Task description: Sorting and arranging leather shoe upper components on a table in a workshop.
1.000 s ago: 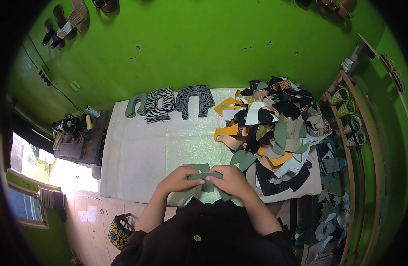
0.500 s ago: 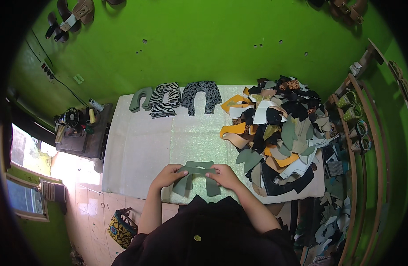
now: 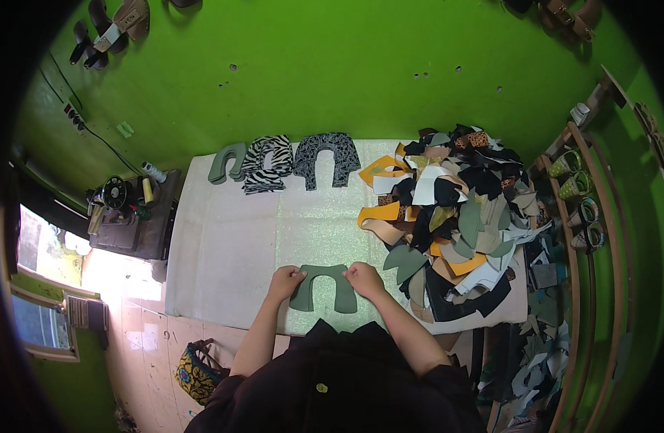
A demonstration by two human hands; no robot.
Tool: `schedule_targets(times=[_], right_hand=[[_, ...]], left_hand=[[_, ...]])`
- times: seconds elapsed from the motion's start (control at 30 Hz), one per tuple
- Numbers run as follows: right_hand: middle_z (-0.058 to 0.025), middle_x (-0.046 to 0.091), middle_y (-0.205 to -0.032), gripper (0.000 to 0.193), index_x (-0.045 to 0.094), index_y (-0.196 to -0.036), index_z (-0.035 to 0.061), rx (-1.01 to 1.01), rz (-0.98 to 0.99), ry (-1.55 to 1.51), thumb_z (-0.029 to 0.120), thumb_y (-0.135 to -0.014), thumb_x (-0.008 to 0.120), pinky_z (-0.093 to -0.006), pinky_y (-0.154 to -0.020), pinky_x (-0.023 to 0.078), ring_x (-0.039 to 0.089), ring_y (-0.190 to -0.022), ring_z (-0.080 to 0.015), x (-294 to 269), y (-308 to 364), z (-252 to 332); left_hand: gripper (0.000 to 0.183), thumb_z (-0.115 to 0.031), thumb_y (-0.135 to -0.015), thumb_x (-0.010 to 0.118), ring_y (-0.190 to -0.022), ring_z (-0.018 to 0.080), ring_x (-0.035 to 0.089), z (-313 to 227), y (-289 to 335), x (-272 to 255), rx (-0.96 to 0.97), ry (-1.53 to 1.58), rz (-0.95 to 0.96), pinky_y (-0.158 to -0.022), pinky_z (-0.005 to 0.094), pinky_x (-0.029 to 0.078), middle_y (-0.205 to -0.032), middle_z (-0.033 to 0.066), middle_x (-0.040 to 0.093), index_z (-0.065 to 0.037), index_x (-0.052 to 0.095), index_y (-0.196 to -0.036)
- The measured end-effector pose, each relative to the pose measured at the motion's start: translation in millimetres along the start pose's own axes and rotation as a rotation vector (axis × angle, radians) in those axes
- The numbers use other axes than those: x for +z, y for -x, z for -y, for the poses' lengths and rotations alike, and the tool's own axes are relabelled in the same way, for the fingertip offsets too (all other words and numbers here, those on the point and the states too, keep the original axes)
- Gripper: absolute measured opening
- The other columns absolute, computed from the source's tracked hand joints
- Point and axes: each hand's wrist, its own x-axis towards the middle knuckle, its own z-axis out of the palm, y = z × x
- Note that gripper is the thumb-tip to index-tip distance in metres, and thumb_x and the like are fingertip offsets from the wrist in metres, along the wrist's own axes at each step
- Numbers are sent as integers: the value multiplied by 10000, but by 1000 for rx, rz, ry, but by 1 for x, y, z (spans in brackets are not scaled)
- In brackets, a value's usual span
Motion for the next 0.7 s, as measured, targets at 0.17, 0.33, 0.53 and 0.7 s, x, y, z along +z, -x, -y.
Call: schedule_targets(times=[0.17,0.33,0.53,0.7], right_hand=[[-104,610,-683,254,595,-757,27,53,-93,74,272,-792,652,-334,-579,457,589,-611,-223,5,2,8],[-123,622,-701,245,590,-761,50,80,-103,126,290,-796,630,-382,-597,465,609,-653,-283,6,4,10],[-128,618,-690,243,581,-746,47,42,-125,201,280,-782,638,-392,-589,468,614,-665,-309,7,7,9],[-131,629,-740,236,574,-792,62,57,-137,252,285,-769,648,-399,-589,465,610,-681,-333,5,12,15]], left_hand=[[272,-269,-775,667,-634,253,615,-7,3,9,-37,-20,-117,-613,346,473,-682,141,626,0,656,-813],[283,-303,-750,684,-679,294,629,-8,5,12,-17,-174,-169,-626,377,483,-697,144,633,-26,638,-782],[343,-408,-751,657,-691,309,625,-22,16,9,-121,-356,-171,-610,402,477,-705,131,637,-69,607,-725],[318,-402,-762,645,-753,303,618,-18,15,12,-126,-356,-186,-640,398,471,-762,124,637,-86,609,-776]])
